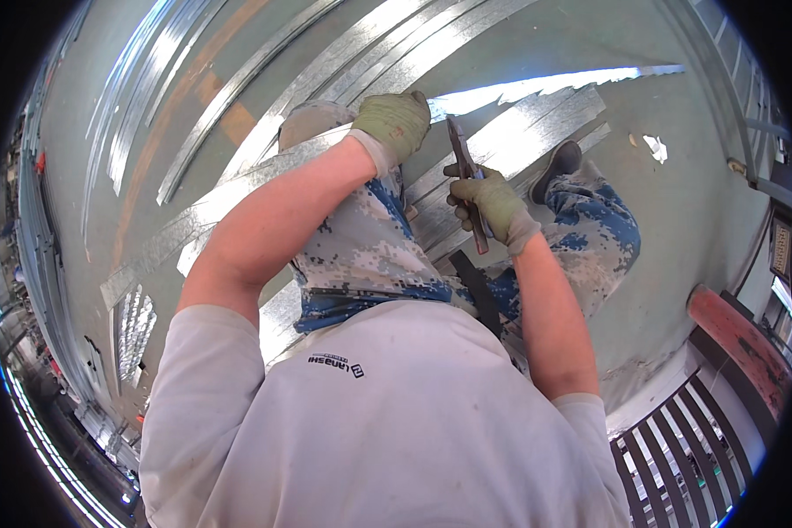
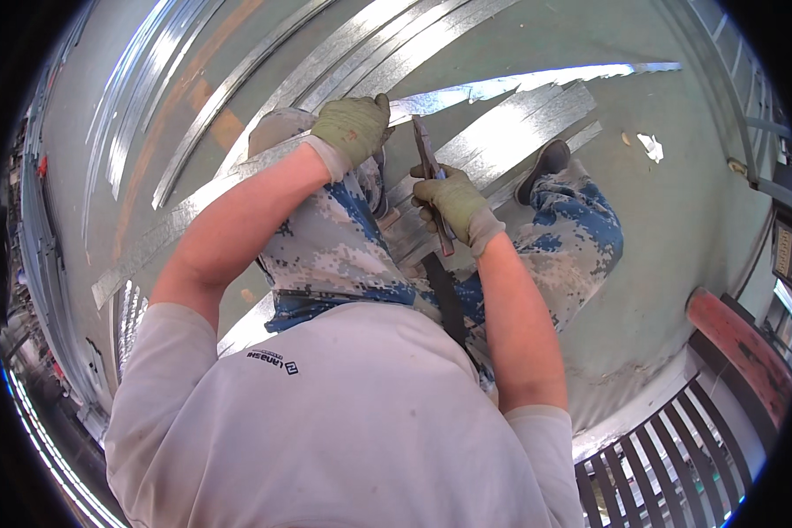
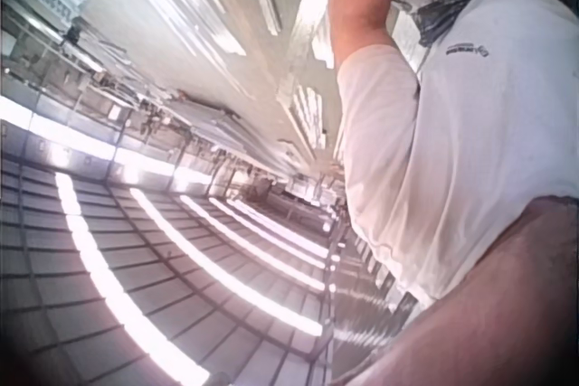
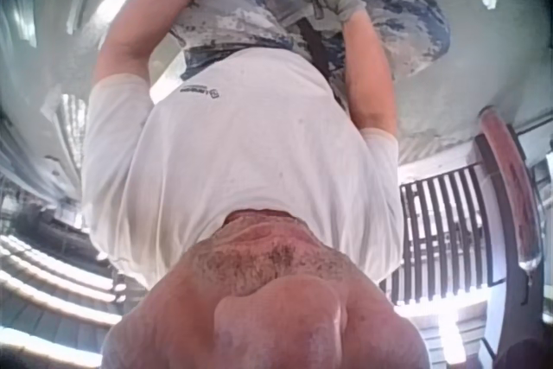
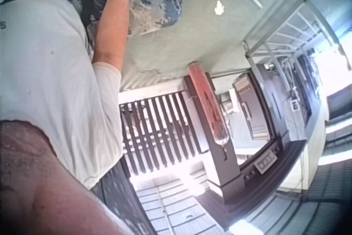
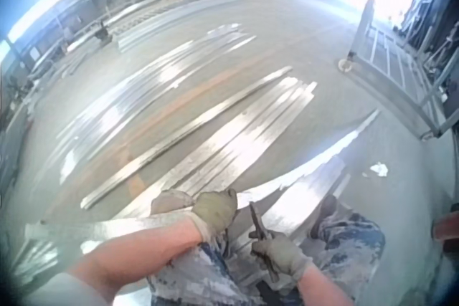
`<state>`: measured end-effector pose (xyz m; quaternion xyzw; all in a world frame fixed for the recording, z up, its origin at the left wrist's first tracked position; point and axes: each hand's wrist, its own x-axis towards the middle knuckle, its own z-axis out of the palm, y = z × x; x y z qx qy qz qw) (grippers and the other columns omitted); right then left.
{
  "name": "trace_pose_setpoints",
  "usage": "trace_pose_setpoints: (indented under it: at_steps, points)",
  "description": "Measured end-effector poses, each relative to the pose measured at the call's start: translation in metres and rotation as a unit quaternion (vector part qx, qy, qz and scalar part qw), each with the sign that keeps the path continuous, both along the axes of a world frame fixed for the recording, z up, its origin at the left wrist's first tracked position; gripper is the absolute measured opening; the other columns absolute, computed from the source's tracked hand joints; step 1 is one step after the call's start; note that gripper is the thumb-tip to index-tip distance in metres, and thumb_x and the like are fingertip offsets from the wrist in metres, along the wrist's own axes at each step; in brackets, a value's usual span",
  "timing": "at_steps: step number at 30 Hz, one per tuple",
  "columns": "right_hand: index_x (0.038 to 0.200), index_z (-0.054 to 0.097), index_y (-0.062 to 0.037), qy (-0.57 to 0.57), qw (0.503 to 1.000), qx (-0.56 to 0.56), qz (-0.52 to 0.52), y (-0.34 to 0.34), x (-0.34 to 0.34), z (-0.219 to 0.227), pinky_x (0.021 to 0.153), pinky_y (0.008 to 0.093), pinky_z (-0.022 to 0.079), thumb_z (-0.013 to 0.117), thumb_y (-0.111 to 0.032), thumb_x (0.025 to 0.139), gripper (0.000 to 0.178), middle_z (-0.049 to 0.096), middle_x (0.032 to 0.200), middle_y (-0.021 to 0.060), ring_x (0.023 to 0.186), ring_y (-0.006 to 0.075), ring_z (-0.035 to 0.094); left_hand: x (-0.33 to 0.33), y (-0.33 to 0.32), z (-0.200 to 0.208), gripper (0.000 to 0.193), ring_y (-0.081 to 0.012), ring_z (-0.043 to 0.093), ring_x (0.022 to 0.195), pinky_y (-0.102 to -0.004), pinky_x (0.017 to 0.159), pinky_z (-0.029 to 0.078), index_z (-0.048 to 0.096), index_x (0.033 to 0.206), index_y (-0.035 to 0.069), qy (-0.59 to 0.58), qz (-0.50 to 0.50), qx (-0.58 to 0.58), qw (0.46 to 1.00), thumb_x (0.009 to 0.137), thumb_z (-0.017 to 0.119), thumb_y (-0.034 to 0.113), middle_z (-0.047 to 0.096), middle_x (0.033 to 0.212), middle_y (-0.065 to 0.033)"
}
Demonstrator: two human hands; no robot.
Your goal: The person sits on the floor and uses tin snips to cut a long metal strip into shorter segments. The person repeatedly positions the strip, cuts a section, and places the cut piece aside on the floor.
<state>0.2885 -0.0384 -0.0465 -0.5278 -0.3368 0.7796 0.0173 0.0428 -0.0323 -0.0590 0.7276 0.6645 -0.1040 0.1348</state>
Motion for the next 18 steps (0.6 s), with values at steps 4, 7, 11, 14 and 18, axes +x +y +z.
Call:
trace_pose_setpoints:
  at_steps: [4,7,11,14,18]
  points:
    - [0.149,0.062,-0.0002,-0.032,0.999,0.013,0.011,-0.003,-0.004,-0.006,0.056,0.0379,0.054,0.069,-0.009,0.097,0.053,0.071,0.095,0.011,0.064,0.0173,0.064,-0.004,-0.002,-0.005,0.041,-0.0396,0.083,0.099,-0.0527,0.082,0.066,0.068,0.134,-0.004,-0.01,-0.024,0.026,0.999,0.105,0.067,0.024,0.083,0.108,-0.0221]
    - [0.148,0.063,-0.0009,-0.058,0.998,0.027,0.026,-0.004,-0.008,-0.007,0.056,0.0385,0.054,0.068,-0.007,0.098,0.051,0.072,0.094,0.0123,0.064,0.0181,0.064,-0.007,-0.002,-0.008,0.036,-0.0403,0.083,0.098,-0.0534,0.081,0.065,0.069,0.132,-0.004,-0.02,-0.021,0.03,0.999,0.106,0.063,0.02,0.083,0.106,-0.0231]
    - [0.145,0.064,-0.0021,-0.113,0.991,0.049,0.054,-0.004,-0.015,-0.002,0.056,0.0385,0.054,0.065,-0.008,0.1,0.045,0.071,0.094,0.012,0.065,0.0179,0.064,-0.008,-0.001,-0.011,0.036,-0.0406,0.083,0.096,-0.0542,0.079,0.065,0.069,0.132,-0.006,-0.02,-0.03,0.034,0.999,0.107,0.06,0.018,0.083,0.104,-0.0234]
    - [0.144,0.064,-0.0022,-0.193,0.969,0.107,0.107,-0.007,-0.025,0.0,0.067,0.0474,0.061,0.066,-0.015,0.104,0.042,0.077,0.101,0.0184,0.077,0.029,0.074,-0.008,0.0,-0.008,0.037,-0.0408,0.083,0.096,-0.0541,0.08,0.065,0.069,0.132,-0.007,-0.034,-0.027,0.027,0.999,0.107,0.06,0.019,0.084,0.104,-0.0233]
    - [0.144,0.064,-0.0007,-0.33,0.847,0.326,0.26,-0.015,-0.025,-0.03,0.097,0.0551,0.062,0.063,-0.018,0.106,0.042,0.079,0.124,0.0304,0.114,0.0465,0.078,-0.009,0.001,-0.016,0.038,-0.0411,0.083,0.096,-0.0546,0.081,0.065,0.069,0.131,-0.007,-0.037,-0.032,0.028,0.998,0.107,0.061,0.021,0.084,0.104,-0.024]
